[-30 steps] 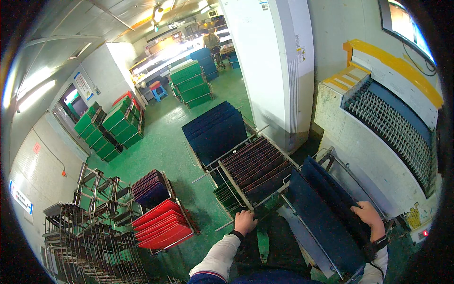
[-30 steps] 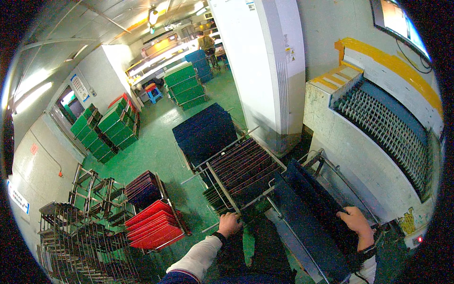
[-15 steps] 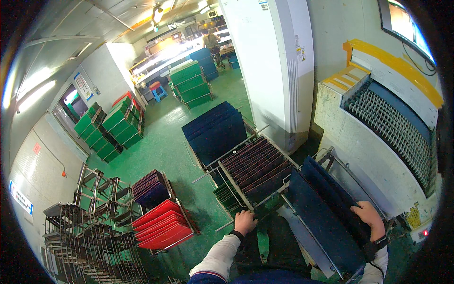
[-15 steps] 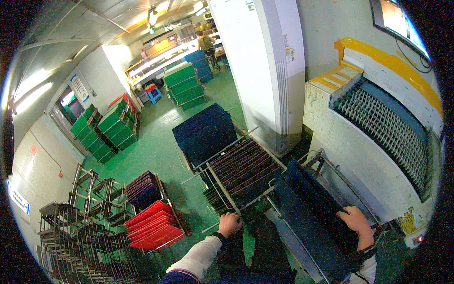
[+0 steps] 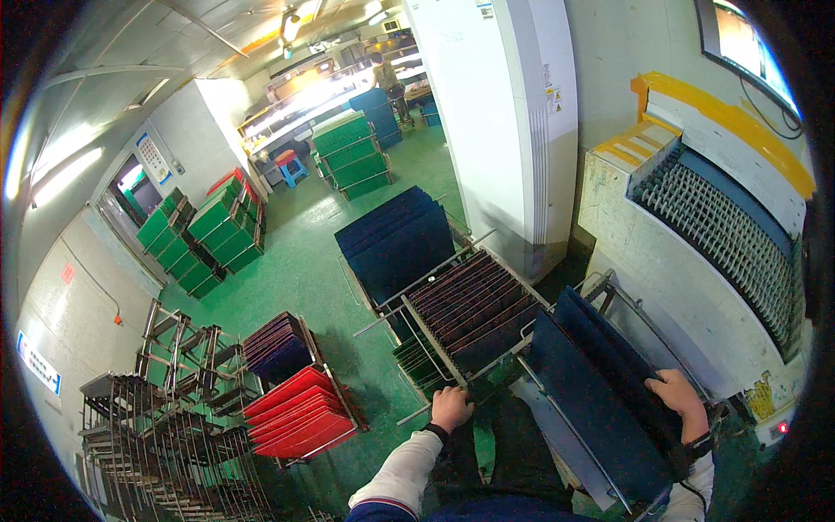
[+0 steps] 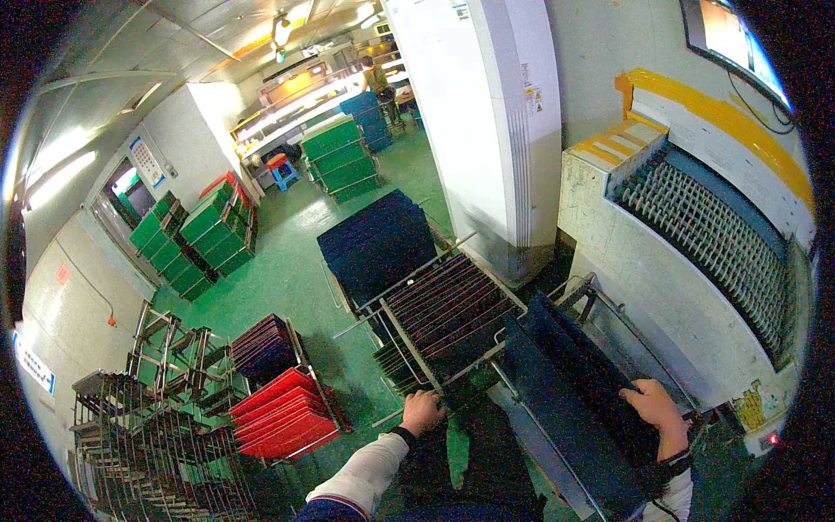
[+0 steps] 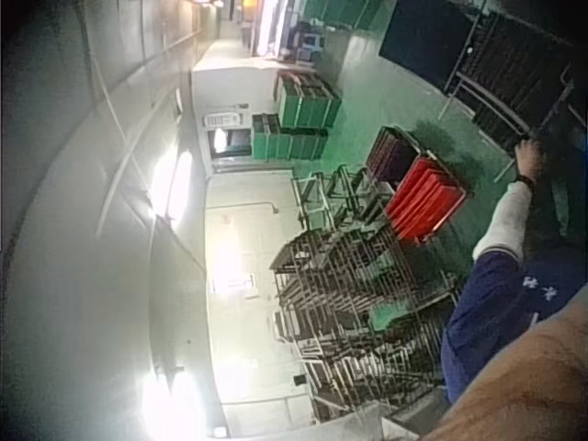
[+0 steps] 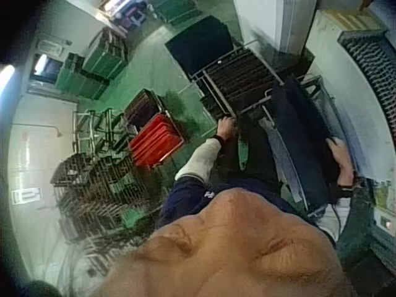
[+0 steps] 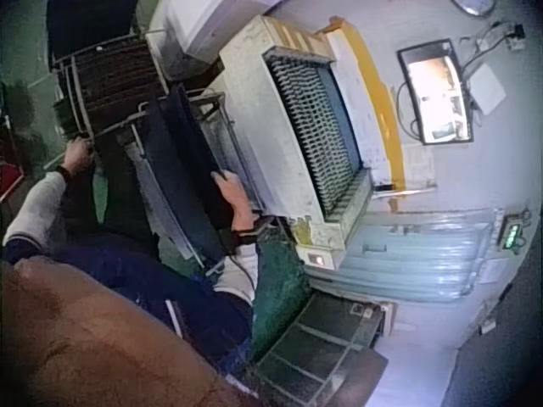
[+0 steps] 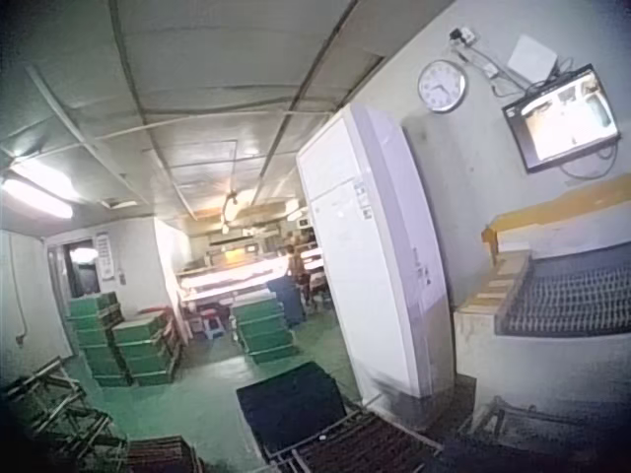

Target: Transfer thin metal or composite sheets from a storage rack into a feeding machine.

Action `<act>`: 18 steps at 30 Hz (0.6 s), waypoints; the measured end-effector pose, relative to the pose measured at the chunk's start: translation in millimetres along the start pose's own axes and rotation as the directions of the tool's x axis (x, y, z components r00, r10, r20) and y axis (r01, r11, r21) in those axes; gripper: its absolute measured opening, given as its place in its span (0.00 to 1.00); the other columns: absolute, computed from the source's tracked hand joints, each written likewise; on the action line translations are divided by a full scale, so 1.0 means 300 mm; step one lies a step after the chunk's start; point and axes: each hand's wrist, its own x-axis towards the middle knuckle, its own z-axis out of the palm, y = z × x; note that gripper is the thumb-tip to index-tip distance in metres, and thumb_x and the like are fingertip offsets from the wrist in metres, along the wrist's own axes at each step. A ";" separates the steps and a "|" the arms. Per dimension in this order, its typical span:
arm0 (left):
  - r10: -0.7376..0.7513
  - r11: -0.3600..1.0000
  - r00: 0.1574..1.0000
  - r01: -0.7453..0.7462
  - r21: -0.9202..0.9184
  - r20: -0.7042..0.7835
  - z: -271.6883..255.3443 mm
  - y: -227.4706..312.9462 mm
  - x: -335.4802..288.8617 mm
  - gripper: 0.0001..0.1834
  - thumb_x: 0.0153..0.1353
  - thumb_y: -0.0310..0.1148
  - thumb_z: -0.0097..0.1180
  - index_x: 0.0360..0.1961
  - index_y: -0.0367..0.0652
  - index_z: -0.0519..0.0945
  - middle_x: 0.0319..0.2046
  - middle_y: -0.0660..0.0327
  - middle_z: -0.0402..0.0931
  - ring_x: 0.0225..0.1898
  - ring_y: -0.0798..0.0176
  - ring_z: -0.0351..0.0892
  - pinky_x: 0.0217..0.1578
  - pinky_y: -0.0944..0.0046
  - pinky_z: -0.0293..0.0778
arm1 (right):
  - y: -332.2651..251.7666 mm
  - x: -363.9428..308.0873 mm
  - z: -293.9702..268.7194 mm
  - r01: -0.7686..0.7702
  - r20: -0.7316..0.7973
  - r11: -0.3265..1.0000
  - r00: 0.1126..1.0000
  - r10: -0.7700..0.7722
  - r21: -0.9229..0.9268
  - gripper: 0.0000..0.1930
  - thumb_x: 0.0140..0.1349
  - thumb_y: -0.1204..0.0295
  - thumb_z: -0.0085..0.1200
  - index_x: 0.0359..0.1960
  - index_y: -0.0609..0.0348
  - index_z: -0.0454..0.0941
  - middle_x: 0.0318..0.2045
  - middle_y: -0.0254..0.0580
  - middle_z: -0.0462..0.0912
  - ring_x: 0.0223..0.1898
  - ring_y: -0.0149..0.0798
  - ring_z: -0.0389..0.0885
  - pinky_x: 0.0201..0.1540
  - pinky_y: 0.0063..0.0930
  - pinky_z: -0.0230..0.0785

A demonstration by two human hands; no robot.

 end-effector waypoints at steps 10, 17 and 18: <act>-0.008 0.999 0.995 0.004 0.050 0.096 -0.009 -0.002 0.005 0.21 0.59 0.47 0.59 0.51 0.52 0.83 0.49 0.60 0.82 0.53 0.52 0.77 0.54 0.49 0.70 | 0.003 -0.001 0.000 0.019 -0.008 1.000 1.000 -0.019 -0.010 0.17 0.61 0.61 0.60 0.34 0.69 0.83 0.25 0.50 0.84 0.30 0.39 0.81 0.38 0.37 0.72; -0.017 0.998 0.991 0.009 0.061 0.133 -0.017 0.003 0.010 0.22 0.59 0.48 0.59 0.52 0.52 0.83 0.49 0.61 0.82 0.53 0.52 0.77 0.54 0.49 0.70 | 0.024 0.010 0.004 0.027 -0.017 0.999 0.999 -0.027 -0.037 0.18 0.61 0.61 0.60 0.34 0.69 0.83 0.28 0.54 0.84 0.31 0.43 0.82 0.39 0.39 0.72; -0.013 0.999 0.993 0.006 0.054 0.117 -0.013 -0.001 0.010 0.22 0.59 0.48 0.59 0.52 0.52 0.83 0.49 0.60 0.82 0.53 0.52 0.77 0.54 0.49 0.70 | 0.026 0.011 0.005 0.025 -0.015 0.999 1.000 -0.026 -0.038 0.18 0.61 0.60 0.60 0.34 0.69 0.83 0.28 0.54 0.84 0.31 0.44 0.82 0.39 0.39 0.72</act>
